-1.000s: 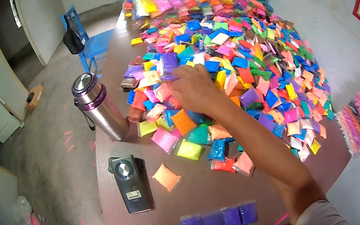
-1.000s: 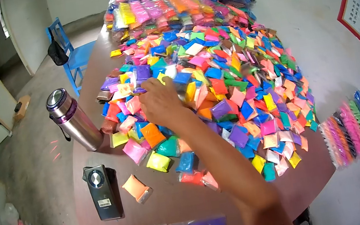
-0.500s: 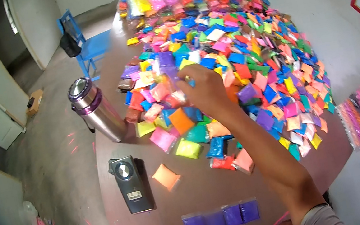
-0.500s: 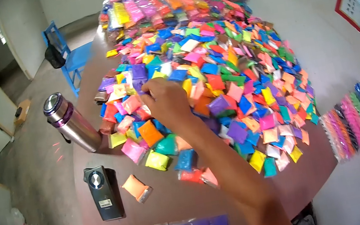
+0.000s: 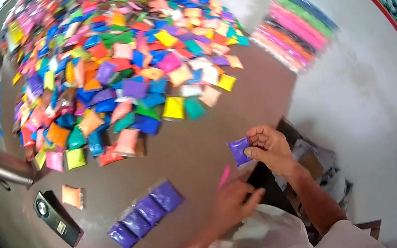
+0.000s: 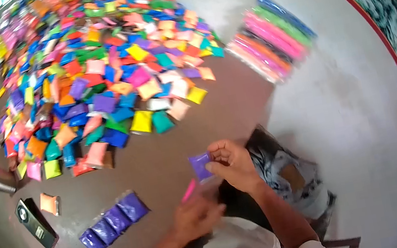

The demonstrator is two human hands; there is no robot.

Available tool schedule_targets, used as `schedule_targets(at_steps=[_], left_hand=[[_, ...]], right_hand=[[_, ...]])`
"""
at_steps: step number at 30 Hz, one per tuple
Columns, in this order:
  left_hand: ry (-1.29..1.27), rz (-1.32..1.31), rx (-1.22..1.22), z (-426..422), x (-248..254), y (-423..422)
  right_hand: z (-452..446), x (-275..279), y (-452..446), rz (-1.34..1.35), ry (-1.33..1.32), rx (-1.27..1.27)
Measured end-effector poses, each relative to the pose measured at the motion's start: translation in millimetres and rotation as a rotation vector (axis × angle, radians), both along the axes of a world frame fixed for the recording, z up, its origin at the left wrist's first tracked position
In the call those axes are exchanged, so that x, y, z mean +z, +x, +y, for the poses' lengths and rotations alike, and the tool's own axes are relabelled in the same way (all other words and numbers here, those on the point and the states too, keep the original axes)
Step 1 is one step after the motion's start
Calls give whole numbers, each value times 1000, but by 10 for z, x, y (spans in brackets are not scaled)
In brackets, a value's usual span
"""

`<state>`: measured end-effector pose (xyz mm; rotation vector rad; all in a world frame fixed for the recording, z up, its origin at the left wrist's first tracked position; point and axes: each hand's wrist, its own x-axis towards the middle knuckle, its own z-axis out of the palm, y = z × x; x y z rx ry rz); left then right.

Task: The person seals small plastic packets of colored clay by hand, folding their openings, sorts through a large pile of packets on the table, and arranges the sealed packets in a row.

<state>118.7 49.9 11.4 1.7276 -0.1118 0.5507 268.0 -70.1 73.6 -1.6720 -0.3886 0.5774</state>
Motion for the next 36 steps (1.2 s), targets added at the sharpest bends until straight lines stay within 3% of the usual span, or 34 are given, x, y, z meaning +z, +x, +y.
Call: schedule_targets(at_steps=[2,4,5,9,11,12,14,15,17,21,26,28,30,34,35,36], left_hand=[[-1,85,-38,9,-13,-35],[23,100,160,-16,11,-8],[42,113,128,-33,36,52],[313,1,130,-158,172,193],[40,464,-145,-244,289,161],[55,475,-144,-283,200,167],[-351,330,-108,-381,-74,163],[-339,342,-109,-424,-59,157],[-526,337,27,-554,-22,140],[-534,391,180,-828,-55,37],[-621,481,243,-1139,24,-47],[-601,479,256,-1200,64,-61],[-504,576,47,-1172,8,-102],[-400,624,65,-1368,-53,-136],[-392,630,63,-1415,-64,-147],[-389,610,118,-1450,-92,-164]], right_hand=[[-414,-85,-104,-19,-12,-30],[-701,-178,-182,-39,-6,-12],[-795,-224,-226,-78,-13,37],[-918,-83,-380,25,-16,190],[-947,-107,-414,47,-75,199],[-962,-139,-421,-2,-54,166],[-1051,-224,-436,-103,4,102],[-1089,-285,-445,-93,16,96],[-1168,-428,-500,220,212,65],[-1338,-802,-650,393,217,-5],[-1524,-847,-778,400,272,-49],[-1646,-871,-722,291,218,32],[-1740,-849,-662,171,172,99],[-1881,-826,-618,-47,93,192],[-1898,-830,-636,-43,100,186],[-1898,-839,-668,127,216,115]])
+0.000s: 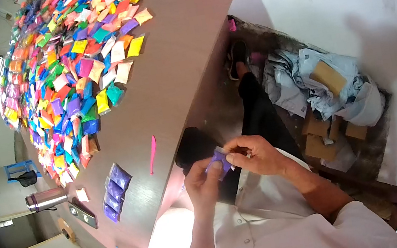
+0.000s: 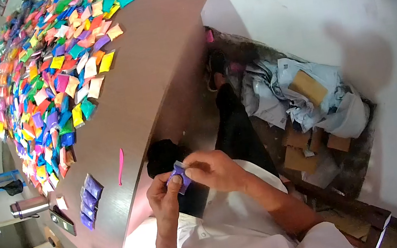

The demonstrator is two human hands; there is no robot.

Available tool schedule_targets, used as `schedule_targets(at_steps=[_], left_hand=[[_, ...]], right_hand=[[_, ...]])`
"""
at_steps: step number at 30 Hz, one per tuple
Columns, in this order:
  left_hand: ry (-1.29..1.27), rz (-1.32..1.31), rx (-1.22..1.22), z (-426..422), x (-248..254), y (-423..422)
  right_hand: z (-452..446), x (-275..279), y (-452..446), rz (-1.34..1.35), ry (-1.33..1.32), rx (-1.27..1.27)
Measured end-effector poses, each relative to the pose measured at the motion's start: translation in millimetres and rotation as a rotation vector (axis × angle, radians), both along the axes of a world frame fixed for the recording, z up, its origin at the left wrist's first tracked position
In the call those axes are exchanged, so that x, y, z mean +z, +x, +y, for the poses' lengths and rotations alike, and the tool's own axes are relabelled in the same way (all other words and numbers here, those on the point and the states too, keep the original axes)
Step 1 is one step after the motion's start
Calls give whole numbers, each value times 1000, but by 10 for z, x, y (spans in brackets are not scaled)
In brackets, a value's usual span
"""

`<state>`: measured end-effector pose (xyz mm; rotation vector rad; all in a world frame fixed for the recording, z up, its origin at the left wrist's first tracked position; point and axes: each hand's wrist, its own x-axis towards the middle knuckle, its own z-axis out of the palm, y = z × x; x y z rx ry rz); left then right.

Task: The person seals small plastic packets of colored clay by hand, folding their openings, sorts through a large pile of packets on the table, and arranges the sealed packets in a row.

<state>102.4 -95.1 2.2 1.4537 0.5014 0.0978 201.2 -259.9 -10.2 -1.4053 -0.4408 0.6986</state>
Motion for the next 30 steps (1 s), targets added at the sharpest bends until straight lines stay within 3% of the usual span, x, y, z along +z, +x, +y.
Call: schedule_targets(at_steps=[1,8,10,13,22,30], left_hand=[[21,-9,53,-35,-29,-18],[37,-2,108,-219,-67,9],[18,64,94,-265,94,58],[16,102,13,-173,-50,-30],[-16,-60,138,-272,-162,-53],[79,40,89,-274,-107,-88]], right_hand=[[-11,-14,-33,184,102,-58],[-106,-219,-126,266,128,-92],[-127,-201,-112,111,33,-61],[-125,-188,-110,15,-9,-29],[-119,-190,-233,102,61,-38],[-183,-280,-241,14,13,-3]])
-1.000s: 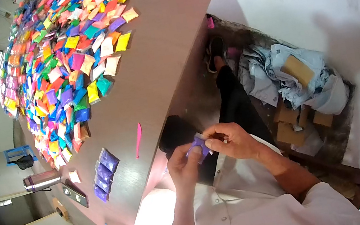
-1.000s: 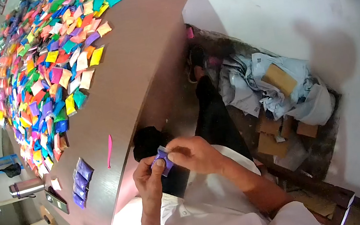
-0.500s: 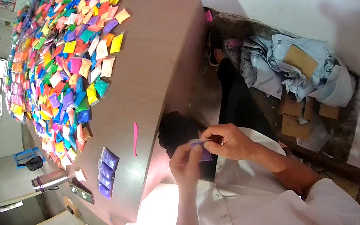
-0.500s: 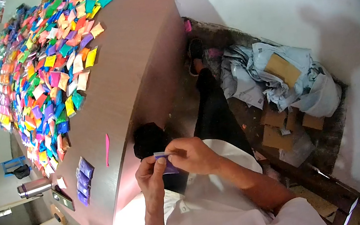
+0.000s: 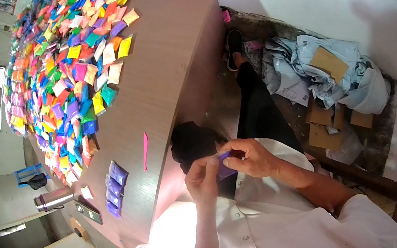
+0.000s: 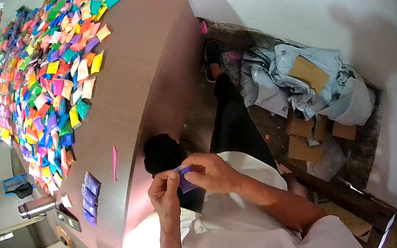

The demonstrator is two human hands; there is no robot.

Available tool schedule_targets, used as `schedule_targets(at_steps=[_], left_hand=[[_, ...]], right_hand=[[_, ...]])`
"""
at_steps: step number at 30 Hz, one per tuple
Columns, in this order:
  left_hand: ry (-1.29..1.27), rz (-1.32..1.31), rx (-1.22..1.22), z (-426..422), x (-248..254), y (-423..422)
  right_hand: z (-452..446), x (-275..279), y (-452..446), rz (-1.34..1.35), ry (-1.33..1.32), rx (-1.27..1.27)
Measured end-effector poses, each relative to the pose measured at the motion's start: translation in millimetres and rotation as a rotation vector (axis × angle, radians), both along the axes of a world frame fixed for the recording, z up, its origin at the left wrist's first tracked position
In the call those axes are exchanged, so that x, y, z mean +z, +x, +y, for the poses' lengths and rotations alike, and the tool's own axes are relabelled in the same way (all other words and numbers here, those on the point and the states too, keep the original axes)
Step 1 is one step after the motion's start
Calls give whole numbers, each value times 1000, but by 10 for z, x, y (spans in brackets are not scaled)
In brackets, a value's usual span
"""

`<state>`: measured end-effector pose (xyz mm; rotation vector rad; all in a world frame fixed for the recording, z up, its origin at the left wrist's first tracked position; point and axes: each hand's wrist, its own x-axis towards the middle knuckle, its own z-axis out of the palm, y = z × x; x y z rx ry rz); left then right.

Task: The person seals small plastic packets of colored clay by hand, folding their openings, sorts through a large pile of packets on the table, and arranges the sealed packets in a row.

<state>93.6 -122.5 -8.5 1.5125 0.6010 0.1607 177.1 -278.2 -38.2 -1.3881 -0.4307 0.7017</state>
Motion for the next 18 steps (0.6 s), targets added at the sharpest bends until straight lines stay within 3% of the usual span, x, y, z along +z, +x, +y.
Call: schedule_targets(at_steps=[4,11,13,18], left_hand=[[25,-12,26,-27,-38,-58],[-51,3,49,-146,-9,-55],[-110,44,-45,-121,-61,-116],[-34,8,-43,-102,-100,-173]], right_hand=[[32,99,-54,129,31,-61],[21,-52,-126,121,12,-132],[32,-116,-124,134,51,-180],[42,-112,-161,143,13,-144]])
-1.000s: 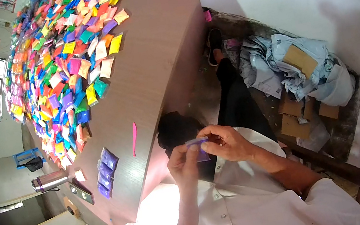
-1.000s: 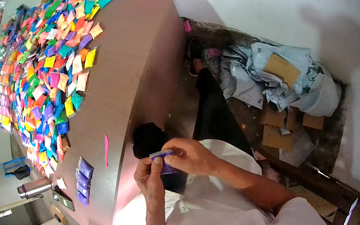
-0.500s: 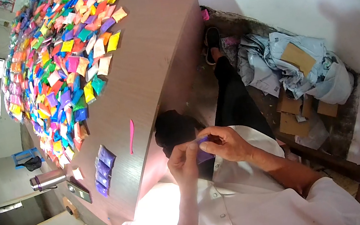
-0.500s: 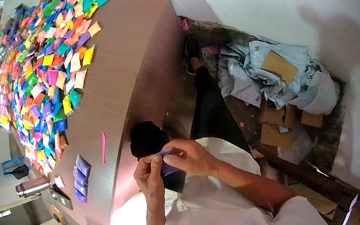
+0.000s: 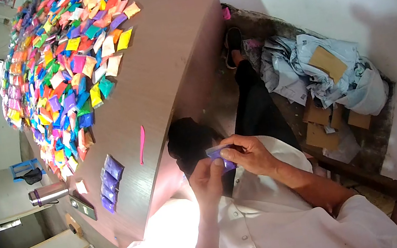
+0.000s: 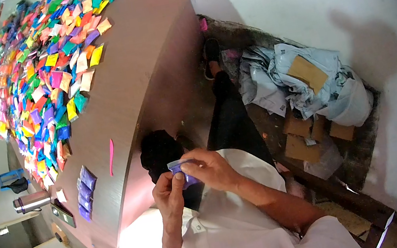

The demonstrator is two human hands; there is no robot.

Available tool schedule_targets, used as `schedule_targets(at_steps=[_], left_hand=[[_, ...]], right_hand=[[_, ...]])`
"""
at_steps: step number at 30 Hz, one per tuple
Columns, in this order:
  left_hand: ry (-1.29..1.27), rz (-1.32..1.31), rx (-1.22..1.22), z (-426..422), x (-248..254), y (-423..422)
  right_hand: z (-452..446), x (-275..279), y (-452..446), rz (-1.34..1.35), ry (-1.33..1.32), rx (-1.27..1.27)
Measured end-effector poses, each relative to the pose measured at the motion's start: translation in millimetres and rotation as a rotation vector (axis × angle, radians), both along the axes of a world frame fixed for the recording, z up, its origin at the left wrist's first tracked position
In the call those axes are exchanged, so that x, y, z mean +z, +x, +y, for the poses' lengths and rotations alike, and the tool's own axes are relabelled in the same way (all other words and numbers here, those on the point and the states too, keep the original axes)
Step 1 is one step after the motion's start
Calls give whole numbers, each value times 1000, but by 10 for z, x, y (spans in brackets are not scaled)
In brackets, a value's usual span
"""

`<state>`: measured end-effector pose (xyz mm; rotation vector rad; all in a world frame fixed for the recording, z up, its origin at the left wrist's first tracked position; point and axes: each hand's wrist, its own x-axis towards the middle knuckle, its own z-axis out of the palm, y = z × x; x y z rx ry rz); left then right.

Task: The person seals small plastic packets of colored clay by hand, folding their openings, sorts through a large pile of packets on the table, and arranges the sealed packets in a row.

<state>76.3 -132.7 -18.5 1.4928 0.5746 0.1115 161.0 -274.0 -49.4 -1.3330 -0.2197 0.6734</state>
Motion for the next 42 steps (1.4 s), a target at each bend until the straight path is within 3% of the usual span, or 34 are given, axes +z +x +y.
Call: schedule_targets(at_steps=[4,10,17,19,25,31,38,42], left_hand=[[138,-9,-20,53,-93,-65],[-51,114,-38,-8,-63,-47],[28,101,-29,31,-37,-58],[42,177,-14,54,-46,-81],[-107,114,4,16,-62,-82],[-154,135,-11,25,-151,-99],[-94,145,-5,31,-122,-75],[-109,119,10,64,-107,-9]], right_hand=[[-12,56,15,-11,-20,45],[16,-166,-16,30,67,-48],[40,-145,-31,68,37,-40],[41,-84,-20,212,130,-9],[64,-241,-38,103,78,-59],[64,-217,-38,206,85,-65],[61,-213,-28,283,166,-68],[51,-212,-15,191,106,-48]])
